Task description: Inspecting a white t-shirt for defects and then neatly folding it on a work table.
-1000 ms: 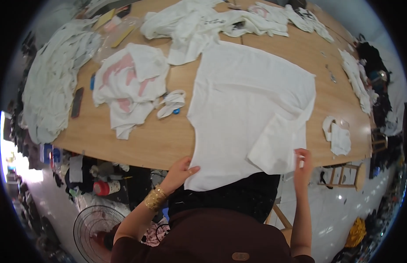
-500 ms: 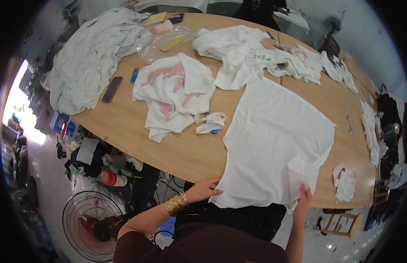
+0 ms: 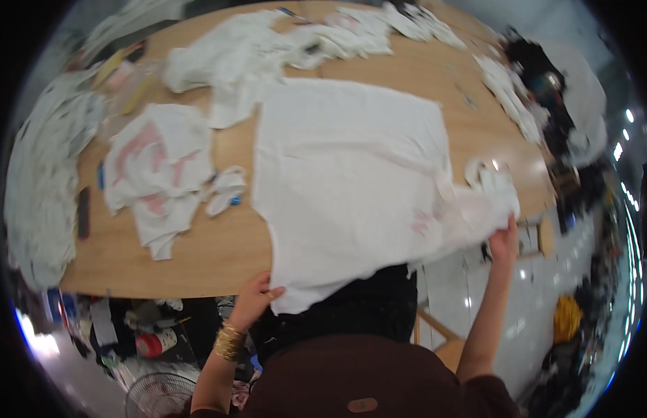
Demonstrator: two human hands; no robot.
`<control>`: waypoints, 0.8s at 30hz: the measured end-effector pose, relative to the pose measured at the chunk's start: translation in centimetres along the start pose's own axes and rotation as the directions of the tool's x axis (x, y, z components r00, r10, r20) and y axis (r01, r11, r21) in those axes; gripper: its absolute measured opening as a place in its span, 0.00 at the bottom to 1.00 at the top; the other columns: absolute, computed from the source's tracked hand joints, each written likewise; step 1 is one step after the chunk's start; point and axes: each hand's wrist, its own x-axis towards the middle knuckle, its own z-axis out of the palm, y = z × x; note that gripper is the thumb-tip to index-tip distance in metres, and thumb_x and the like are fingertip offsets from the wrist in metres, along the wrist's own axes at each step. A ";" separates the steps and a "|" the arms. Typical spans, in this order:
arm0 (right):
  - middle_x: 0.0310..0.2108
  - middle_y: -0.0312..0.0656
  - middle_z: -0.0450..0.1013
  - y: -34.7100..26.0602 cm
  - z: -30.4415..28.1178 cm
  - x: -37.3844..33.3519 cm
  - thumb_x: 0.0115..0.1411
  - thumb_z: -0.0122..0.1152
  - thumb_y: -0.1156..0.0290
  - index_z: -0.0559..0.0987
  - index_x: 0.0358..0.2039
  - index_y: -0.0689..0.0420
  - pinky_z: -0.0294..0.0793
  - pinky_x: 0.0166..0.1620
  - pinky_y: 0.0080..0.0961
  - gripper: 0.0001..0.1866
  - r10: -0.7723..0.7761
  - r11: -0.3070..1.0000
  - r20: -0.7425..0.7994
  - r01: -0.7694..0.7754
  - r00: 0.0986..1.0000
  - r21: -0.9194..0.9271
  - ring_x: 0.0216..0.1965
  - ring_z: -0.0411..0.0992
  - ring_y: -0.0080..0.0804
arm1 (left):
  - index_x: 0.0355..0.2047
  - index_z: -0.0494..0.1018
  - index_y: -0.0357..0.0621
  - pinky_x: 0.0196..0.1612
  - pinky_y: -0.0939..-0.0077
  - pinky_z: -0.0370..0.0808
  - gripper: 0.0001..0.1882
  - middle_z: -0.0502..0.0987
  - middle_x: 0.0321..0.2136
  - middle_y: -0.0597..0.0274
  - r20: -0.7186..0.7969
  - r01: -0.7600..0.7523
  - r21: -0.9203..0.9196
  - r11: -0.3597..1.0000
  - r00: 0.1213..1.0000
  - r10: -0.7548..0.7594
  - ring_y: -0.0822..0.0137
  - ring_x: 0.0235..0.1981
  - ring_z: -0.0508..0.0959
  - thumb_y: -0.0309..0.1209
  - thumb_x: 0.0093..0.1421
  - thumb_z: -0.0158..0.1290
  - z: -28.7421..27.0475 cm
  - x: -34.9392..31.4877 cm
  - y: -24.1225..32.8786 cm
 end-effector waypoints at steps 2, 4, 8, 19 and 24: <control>0.53 0.44 0.65 -0.9 -0.6 0.8 0.64 0.42 0.63 0.64 0.53 0.60 0.60 0.59 0.37 0.20 -0.061 0.998 -0.038 0.062 0.997 0.012 0.54 0.63 0.38 | 0.46 0.67 0.34 0.42 0.79 0.71 0.19 0.76 0.37 0.60 0.057 0.029 -0.143 0.989 0.998 -0.022 0.73 0.36 0.76 0.27 0.55 0.53 0.2 0.0 1.0; 0.51 0.45 0.67 -1.5 0.2 0.4 0.65 0.41 0.65 0.66 0.51 0.61 0.61 0.58 0.36 0.18 -0.097 0.995 -0.122 0.099 0.988 0.009 0.53 0.65 0.36 | 0.47 0.67 0.34 0.43 0.79 0.71 0.18 0.76 0.38 0.60 0.072 0.073 -0.278 0.958 0.996 -0.055 0.73 0.36 0.76 0.27 0.56 0.53 0.0 -0.2 1.6; 0.51 0.44 0.67 -3.4 -0.2 0.2 0.64 0.41 0.66 0.66 0.51 0.61 0.61 0.58 0.36 0.18 -0.163 0.986 -0.151 0.165 0.975 0.004 0.53 0.64 0.36 | 0.47 0.66 0.32 0.43 0.78 0.71 0.17 0.76 0.38 0.61 0.058 0.065 -0.512 0.857 0.997 -0.041 0.73 0.36 0.76 0.27 0.58 0.49 -0.8 0.2 2.4; 0.54 0.43 0.64 0.7 -3.7 2.6 0.65 0.39 0.63 0.64 0.53 0.61 0.58 0.59 0.38 0.20 -0.070 0.997 -0.159 0.064 0.985 -0.043 0.55 0.62 0.39 | 0.49 0.66 0.32 0.42 0.81 0.70 0.19 0.77 0.37 0.61 0.055 0.101 -0.194 0.976 0.994 -0.092 0.75 0.37 0.75 0.26 0.57 0.50 -2.3 0.8 2.3; 0.54 0.45 0.64 2.5 -9.8 4.2 0.64 0.40 0.61 0.65 0.53 0.62 0.56 0.60 0.37 0.22 0.054 0.999 0.327 -0.049 0.943 -0.023 0.56 0.61 0.39 | 0.40 0.73 0.36 0.37 0.80 0.69 0.13 0.76 0.31 0.68 0.063 0.030 0.023 0.999 0.998 -0.031 0.77 0.32 0.71 0.31 0.57 0.51 -2.5 0.6 1.4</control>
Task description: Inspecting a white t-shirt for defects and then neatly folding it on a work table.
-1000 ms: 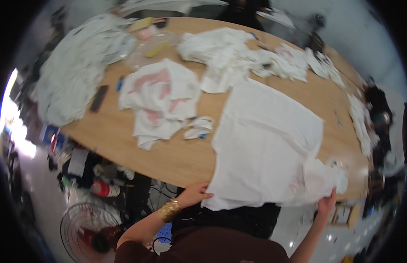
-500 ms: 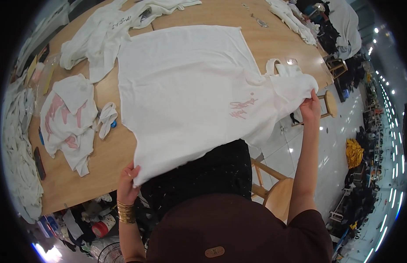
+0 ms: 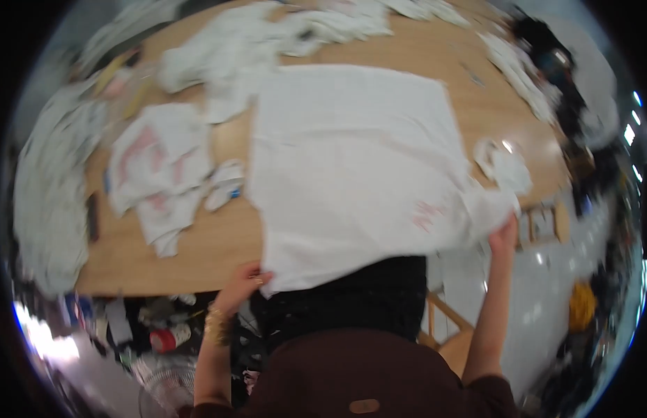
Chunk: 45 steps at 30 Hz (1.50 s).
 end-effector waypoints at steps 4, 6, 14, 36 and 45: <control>0.56 0.46 0.62 2.6 -0.3 -3.1 0.64 0.42 0.60 0.62 0.55 0.63 0.57 0.61 0.34 0.24 0.003 0.999 -0.416 0.017 0.909 0.045 0.57 0.59 0.37 | 0.41 0.71 0.37 0.35 0.81 0.68 0.14 0.73 0.29 0.72 0.056 -0.061 -0.016 0.998 0.996 0.062 0.79 0.30 0.69 0.34 0.60 0.49 1.2 0.6 -0.2; 0.56 0.44 0.61 4.0 -1.3 -4.2 0.63 0.46 0.59 0.61 0.55 0.62 0.56 0.60 0.34 0.25 -0.027 1.000 -0.417 0.019 0.909 -0.022 0.57 0.59 0.37 | 0.42 0.70 0.37 0.34 0.82 0.68 0.14 0.73 0.29 0.73 0.025 -0.086 -0.104 0.991 0.996 0.089 0.80 0.30 0.68 0.34 0.61 0.48 1.4 0.6 -0.3; 0.55 0.38 0.62 6.8 -1.1 -5.3 0.53 0.57 0.47 0.63 0.55 0.56 0.48 0.58 0.32 0.35 0.016 0.958 -0.488 -0.152 0.873 -0.242 0.56 0.57 0.30 | 0.40 0.68 0.39 0.20 0.85 0.70 0.14 0.75 0.23 0.67 0.162 0.030 0.021 0.999 0.986 -0.033 0.78 0.18 0.74 0.37 0.63 0.44 0.8 -0.1 0.6; 0.48 0.44 0.69 0.6 6.2 -2.7 0.62 0.43 0.61 0.68 0.50 0.60 0.68 0.52 0.36 0.20 0.044 0.960 -0.236 -0.106 0.971 -0.258 0.49 0.68 0.40 | 0.41 0.68 0.38 0.15 0.84 0.71 0.17 0.70 0.16 0.64 0.249 0.025 0.083 0.996 0.968 -0.045 0.72 0.12 0.74 0.39 0.61 0.47 -0.3 0.3 0.4; 0.46 0.43 0.70 0.6 9.7 -1.9 0.62 0.44 0.63 0.67 0.49 0.61 0.68 0.51 0.35 0.19 -0.060 0.988 -0.322 0.011 0.945 -0.152 0.48 0.69 0.39 | 0.45 0.67 0.36 0.18 0.82 0.73 0.16 0.76 0.23 0.62 0.165 0.086 -0.080 0.993 0.984 -0.072 0.74 0.20 0.76 0.32 0.59 0.49 0.0 0.3 0.0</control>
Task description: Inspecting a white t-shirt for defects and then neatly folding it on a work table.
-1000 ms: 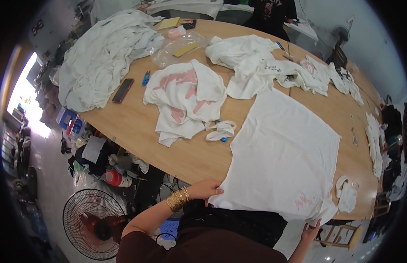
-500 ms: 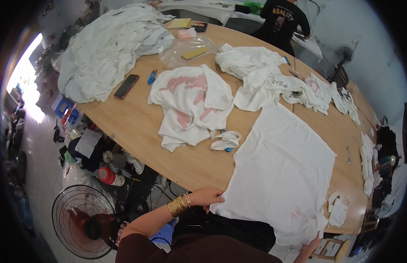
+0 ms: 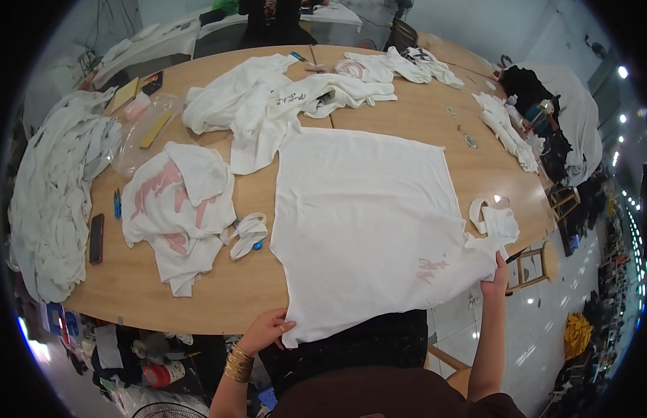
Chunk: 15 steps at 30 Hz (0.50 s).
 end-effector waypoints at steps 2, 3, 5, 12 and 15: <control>0.46 0.43 0.70 -0.5 -0.1 -0.3 0.62 0.44 0.64 0.67 0.49 0.61 0.68 0.50 0.35 0.19 0.010 0.998 -0.063 -0.007 0.998 0.060 0.48 0.69 0.39 | 0.44 0.68 0.35 0.18 0.83 0.73 0.16 0.76 0.23 0.63 0.017 -0.010 -0.003 1.000 1.000 0.011 0.75 0.21 0.75 0.31 0.58 0.50 0.2 0.4 0.7; 0.46 0.43 0.70 -0.7 -0.5 -0.1 0.62 0.44 0.64 0.67 0.49 0.61 0.68 0.50 0.35 0.19 -0.051 0.998 -0.045 0.052 0.998 0.030 0.47 0.68 0.38 | 0.44 0.68 0.35 0.18 0.83 0.73 0.16 0.76 0.23 0.63 0.041 -0.014 0.010 1.000 0.999 0.014 0.75 0.21 0.75 0.31 0.58 0.50 0.3 0.6 1.0; 0.44 0.44 0.70 -0.5 1.5 -0.7 0.62 0.46 0.63 0.67 0.49 0.60 0.68 0.50 0.34 0.19 -0.220 0.968 -0.064 0.209 0.973 -0.140 0.46 0.68 0.37 | 0.43 0.69 0.34 0.19 0.82 0.74 0.15 0.76 0.24 0.63 -0.006 -0.024 0.032 0.999 1.000 0.024 0.75 0.21 0.75 0.30 0.58 0.50 0.3 0.4 0.9; 0.28 0.45 0.73 8.2 16.8 -11.8 0.59 0.46 0.68 0.59 0.59 0.38 0.68 0.26 0.34 0.26 0.468 -0.014 0.751 0.854 0.465 -0.519 0.19 0.69 0.41 | 0.40 0.70 0.37 0.20 0.85 0.71 0.12 0.75 0.24 0.68 -0.073 0.037 0.044 0.998 0.997 -0.034 0.78 0.19 0.73 0.30 0.58 0.50 -0.3 -0.8 -0.5; 0.25 0.42 0.72 12.0 14.4 -13.2 0.57 0.47 0.70 0.61 0.57 0.36 0.67 0.23 0.33 0.27 0.628 -0.054 0.686 0.900 0.368 -0.433 0.19 0.69 0.42 | 0.40 0.70 0.39 0.21 0.86 0.70 0.11 0.74 0.24 0.69 -0.152 -0.001 0.010 1.000 0.988 0.003 0.79 0.19 0.73 0.31 0.59 0.50 -0.1 -0.3 -0.3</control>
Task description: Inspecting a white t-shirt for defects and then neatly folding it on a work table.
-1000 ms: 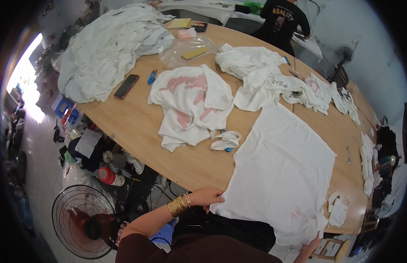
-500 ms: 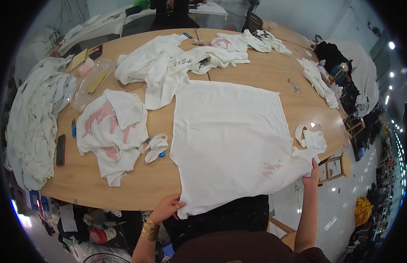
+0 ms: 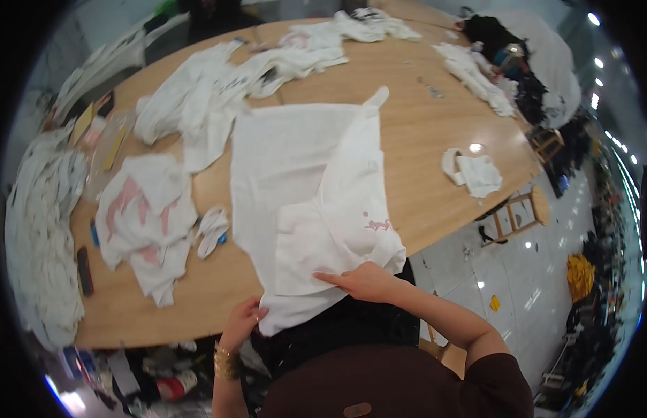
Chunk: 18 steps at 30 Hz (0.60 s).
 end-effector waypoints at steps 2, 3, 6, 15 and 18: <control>0.24 0.41 0.71 0.8 1.4 0.2 0.56 0.47 0.70 0.62 0.57 0.36 0.67 0.22 0.32 0.27 -0.035 0.998 0.026 0.036 0.999 -0.046 0.19 0.69 0.41 | 0.40 0.69 0.38 0.22 0.85 0.70 0.11 0.74 0.23 0.70 0.023 -0.028 0.004 1.000 0.999 0.028 0.80 0.21 0.73 0.31 0.59 0.49 0.1 0.2 0.1; 0.23 0.39 0.71 0.8 1.4 0.2 0.56 0.48 0.70 0.64 0.56 0.36 0.66 0.21 0.32 0.26 -0.034 0.998 -0.029 0.033 0.999 -0.054 0.19 0.69 0.40 | 0.40 0.69 0.38 0.22 0.85 0.70 0.11 0.74 0.23 0.70 -0.010 -0.008 -0.011 1.000 1.000 0.008 0.80 0.21 0.73 0.31 0.59 0.49 0.1 -0.1 0.2; 0.20 0.36 0.70 0.7 0.7 -0.4 0.55 0.51 0.69 0.67 0.53 0.37 0.66 0.21 0.31 0.24 -0.046 0.999 -0.125 0.042 0.991 -0.029 0.19 0.69 0.37 | 0.41 0.68 0.39 0.24 0.86 0.69 0.12 0.73 0.23 0.69 -0.092 -0.025 -0.019 0.999 0.996 0.024 0.80 0.23 0.72 0.30 0.58 0.50 0.9 -0.9 0.4; 0.20 0.36 0.70 -0.2 0.0 -0.1 0.53 0.56 0.69 0.67 0.53 0.39 0.65 0.21 0.29 0.25 -0.165 0.986 -0.217 0.151 0.962 -0.076 0.19 0.69 0.36 | 0.43 0.67 0.38 0.30 0.74 0.70 0.21 0.72 0.24 0.60 -0.285 -0.218 0.471 0.855 0.880 0.381 0.68 0.21 0.70 0.33 0.50 0.58 5.0 2.9 5.4; 0.23 0.40 0.73 -0.9 -1.5 -0.4 0.52 0.58 0.67 0.62 0.57 0.40 0.68 0.23 0.33 0.31 -0.077 0.993 -0.133 0.088 0.988 0.078 0.21 0.71 0.41 | 0.41 0.67 0.36 0.30 0.71 0.70 0.22 0.71 0.24 0.58 -0.178 -0.152 0.549 0.822 0.939 0.293 0.63 0.23 0.72 0.35 0.49 0.59 5.4 5.2 5.9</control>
